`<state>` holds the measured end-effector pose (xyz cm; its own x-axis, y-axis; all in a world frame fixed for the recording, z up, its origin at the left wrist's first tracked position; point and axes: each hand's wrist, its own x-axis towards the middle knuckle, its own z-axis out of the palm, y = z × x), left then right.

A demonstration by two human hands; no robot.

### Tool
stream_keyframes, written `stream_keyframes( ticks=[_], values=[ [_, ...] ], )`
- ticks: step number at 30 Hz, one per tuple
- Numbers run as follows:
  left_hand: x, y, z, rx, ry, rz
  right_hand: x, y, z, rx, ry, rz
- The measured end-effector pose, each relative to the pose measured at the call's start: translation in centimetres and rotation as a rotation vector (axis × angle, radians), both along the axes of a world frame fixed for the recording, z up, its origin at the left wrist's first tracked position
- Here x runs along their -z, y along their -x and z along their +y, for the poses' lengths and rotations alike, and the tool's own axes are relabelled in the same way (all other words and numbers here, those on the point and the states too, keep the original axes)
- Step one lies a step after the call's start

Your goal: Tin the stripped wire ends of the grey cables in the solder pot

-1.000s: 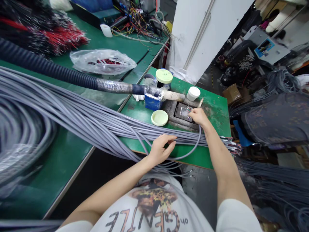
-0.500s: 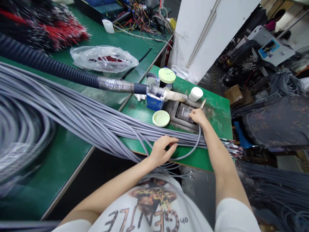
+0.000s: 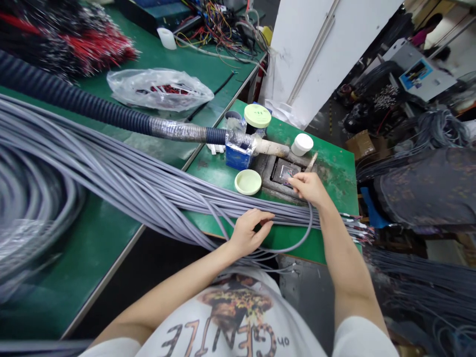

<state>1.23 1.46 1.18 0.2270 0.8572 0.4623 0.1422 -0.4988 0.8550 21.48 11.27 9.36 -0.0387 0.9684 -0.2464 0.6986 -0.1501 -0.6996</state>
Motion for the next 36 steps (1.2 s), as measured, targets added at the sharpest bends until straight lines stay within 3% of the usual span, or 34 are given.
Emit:
stream_keyframes(
  ticks=[5, 19, 22, 25, 29, 36],
  values=[
    [0.2, 0.0, 0.0, 0.008, 0.010, -0.002, -2.5, 1.3, -3.6, -0.060, -0.015, 0.068],
    [0.4, -0.1, -0.3, 0.018, 0.039, 0.007, -3.5, 2.7, -7.1, -0.123, -0.115, -0.025],
    [-0.2, 0.0, -0.1, 0.012, 0.162, -0.125, -3.5, 3.2, -7.7, -0.138, -0.117, -0.021],
    [-1.4, 0.1, 0.6, 0.022, 0.390, -0.356, -3.4, 3.9, -8.2, -0.158, -0.100, -0.003],
    [-3.0, 0.0, 1.6, 0.184, 0.671, -0.620, -3.1, 5.0, -8.7, -0.208, -0.085, -0.001],
    [-3.7, -0.5, 1.8, 0.247, 0.794, -0.815, -3.1, 6.0, -9.1, -0.246, -0.136, -0.040]
  ],
)
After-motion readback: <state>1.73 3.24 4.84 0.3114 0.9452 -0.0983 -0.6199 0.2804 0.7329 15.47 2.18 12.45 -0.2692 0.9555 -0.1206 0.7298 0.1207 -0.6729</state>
